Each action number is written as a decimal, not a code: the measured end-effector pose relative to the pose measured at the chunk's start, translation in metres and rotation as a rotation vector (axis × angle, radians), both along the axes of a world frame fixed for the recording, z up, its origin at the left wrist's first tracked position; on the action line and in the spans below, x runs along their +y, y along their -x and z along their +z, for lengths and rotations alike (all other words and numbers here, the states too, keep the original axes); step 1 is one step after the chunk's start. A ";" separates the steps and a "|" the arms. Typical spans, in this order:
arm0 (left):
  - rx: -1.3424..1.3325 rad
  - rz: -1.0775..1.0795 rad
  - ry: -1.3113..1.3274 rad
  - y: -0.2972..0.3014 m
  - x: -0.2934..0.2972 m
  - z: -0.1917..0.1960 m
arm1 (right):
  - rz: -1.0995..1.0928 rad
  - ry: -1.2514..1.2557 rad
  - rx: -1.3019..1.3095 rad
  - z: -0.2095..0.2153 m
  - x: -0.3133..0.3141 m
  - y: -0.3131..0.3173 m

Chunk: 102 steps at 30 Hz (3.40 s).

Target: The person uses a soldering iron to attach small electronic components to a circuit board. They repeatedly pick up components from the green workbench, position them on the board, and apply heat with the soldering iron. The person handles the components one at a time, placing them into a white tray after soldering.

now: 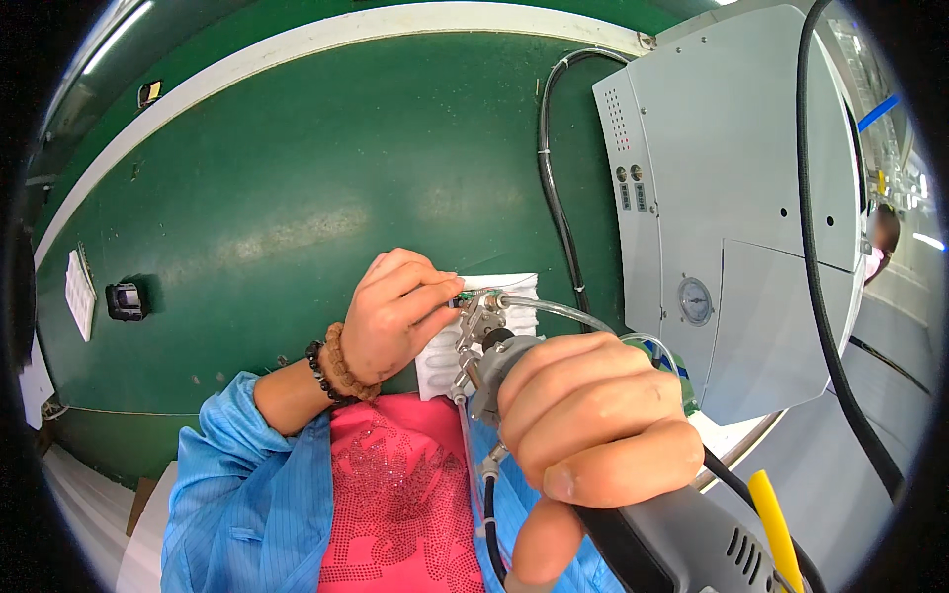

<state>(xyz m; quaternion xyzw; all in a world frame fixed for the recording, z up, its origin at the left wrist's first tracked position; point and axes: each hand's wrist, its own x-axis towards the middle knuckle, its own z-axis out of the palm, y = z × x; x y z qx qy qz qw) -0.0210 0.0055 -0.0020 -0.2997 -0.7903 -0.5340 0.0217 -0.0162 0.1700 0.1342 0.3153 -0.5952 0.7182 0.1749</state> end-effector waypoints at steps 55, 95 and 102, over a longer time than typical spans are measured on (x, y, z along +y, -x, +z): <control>0.133 0.992 0.959 0.309 -0.416 -0.031 | -0.193 0.001 0.068 0.052 0.017 -0.047; -0.126 0.070 -0.053 -0.006 0.011 0.000 | 0.064 -0.012 -0.040 0.018 0.023 -0.004; -0.152 0.063 -0.069 -0.006 0.009 -0.003 | 0.067 -0.035 -0.039 0.012 0.019 0.003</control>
